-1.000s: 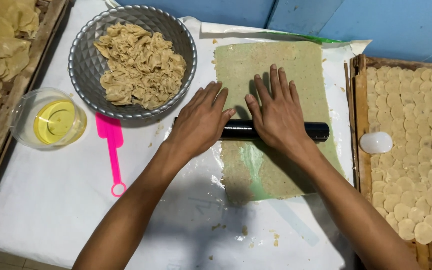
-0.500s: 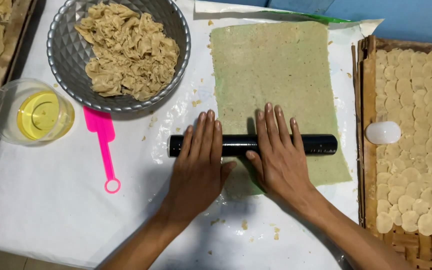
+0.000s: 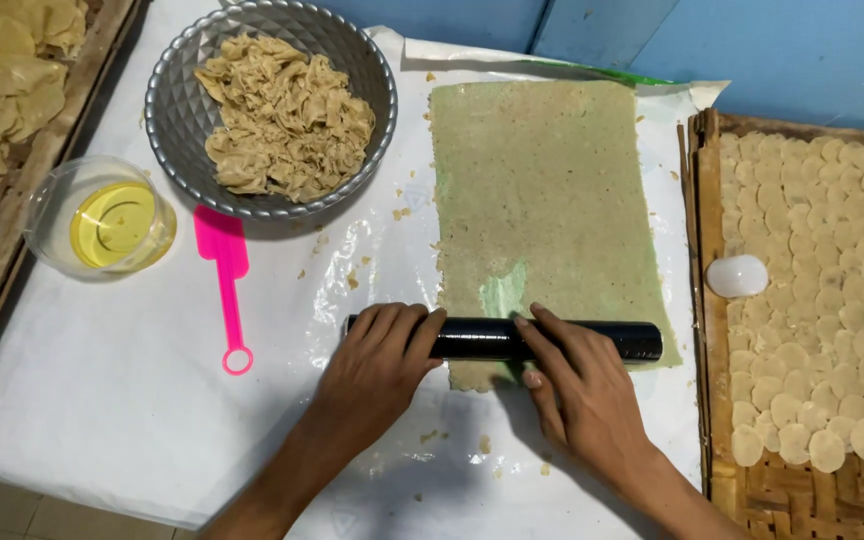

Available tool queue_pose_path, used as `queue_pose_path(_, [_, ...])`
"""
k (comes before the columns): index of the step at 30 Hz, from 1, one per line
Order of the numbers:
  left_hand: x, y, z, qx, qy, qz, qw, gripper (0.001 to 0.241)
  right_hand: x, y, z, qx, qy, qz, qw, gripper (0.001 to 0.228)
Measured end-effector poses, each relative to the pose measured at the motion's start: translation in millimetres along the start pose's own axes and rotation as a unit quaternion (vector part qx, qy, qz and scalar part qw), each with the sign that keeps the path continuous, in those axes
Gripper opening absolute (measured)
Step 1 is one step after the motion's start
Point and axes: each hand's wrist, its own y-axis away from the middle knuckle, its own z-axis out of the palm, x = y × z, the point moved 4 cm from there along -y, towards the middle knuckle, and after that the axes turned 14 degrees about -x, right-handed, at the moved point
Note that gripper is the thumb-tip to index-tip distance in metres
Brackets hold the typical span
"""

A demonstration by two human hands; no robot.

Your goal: Roll out dough and cut out small circular shapes to prepare snacks.

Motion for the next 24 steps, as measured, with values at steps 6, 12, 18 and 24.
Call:
queue_pose_path(6, [-5, -16, 0, 0.105, -0.088, -0.019, 0.990, 0.045, 28, -61, -24, 0.041, 0.064, 0.020, 0.997, 0.036])
queue_pose_path(12, [-10, -29, 6, 0.075, -0.046, -0.049, 0.995, 0.046, 55, -125, 7, 0.043, 0.086, 0.000, 0.995, 0.040])
queue_pose_path(18, [-22, -50, -5, 0.094, -0.016, -0.108, 0.990, 0.059, 43, -110, 17, -0.070, 0.053, 0.047, 0.995, 0.062])
queue_pose_path(24, [9, -31, 8, 0.050, -0.059, -0.129, 0.989, 0.066, 41, -68, 36, -0.081, 0.097, 0.051, 0.991, 0.064])
